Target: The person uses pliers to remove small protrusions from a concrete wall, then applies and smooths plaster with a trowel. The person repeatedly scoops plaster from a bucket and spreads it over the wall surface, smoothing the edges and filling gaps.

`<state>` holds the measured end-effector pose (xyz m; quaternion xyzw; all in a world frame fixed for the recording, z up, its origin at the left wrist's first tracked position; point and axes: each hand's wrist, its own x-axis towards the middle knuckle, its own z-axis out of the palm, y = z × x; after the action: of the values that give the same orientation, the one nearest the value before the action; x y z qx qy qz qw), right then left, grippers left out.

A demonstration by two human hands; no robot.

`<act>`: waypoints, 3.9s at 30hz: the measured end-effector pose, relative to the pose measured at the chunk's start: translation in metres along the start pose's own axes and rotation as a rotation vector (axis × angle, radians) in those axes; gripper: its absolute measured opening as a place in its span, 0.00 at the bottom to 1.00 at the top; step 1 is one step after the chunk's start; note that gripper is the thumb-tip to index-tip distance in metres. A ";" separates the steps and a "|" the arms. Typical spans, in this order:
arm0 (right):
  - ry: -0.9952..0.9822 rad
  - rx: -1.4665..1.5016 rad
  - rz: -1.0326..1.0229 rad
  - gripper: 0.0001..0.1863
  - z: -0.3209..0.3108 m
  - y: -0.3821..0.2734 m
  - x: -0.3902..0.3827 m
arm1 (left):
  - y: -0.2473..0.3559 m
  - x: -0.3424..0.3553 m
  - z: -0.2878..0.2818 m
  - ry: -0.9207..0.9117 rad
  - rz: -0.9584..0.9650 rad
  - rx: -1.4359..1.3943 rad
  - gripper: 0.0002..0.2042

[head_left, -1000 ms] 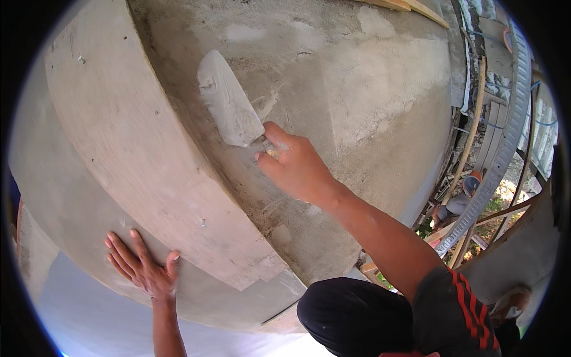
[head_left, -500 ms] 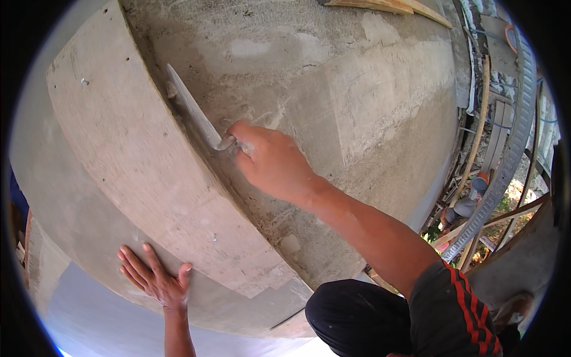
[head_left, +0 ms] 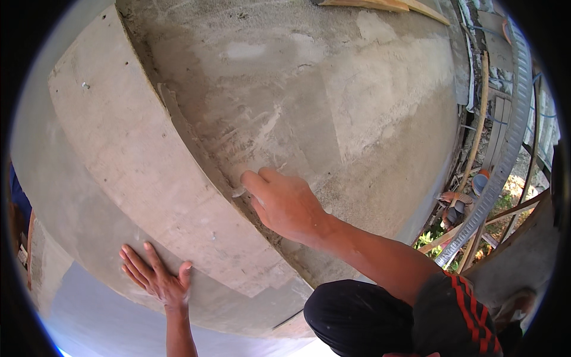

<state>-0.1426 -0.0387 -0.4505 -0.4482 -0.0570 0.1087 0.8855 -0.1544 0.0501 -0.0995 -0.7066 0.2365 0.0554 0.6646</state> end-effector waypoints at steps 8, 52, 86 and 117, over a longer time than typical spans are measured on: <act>0.210 0.191 0.010 0.08 -0.005 0.023 0.035 | -0.002 -0.001 0.005 0.022 0.006 0.004 0.49; 0.167 0.208 -0.061 0.08 0.001 0.014 0.083 | -0.001 -0.001 0.002 0.009 0.007 0.013 0.49; 0.089 -0.034 -0.108 0.09 -0.001 0.017 0.047 | 0.002 0.001 0.000 0.018 0.005 0.012 0.49; 0.387 -0.037 0.262 0.16 -0.013 0.001 -0.150 | -0.020 0.007 0.001 0.269 0.006 -0.049 0.42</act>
<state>-0.2852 -0.0846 -0.4596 -0.4805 0.1708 0.1337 0.8498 -0.1394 0.0497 -0.0841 -0.7231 0.3241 -0.0324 0.6091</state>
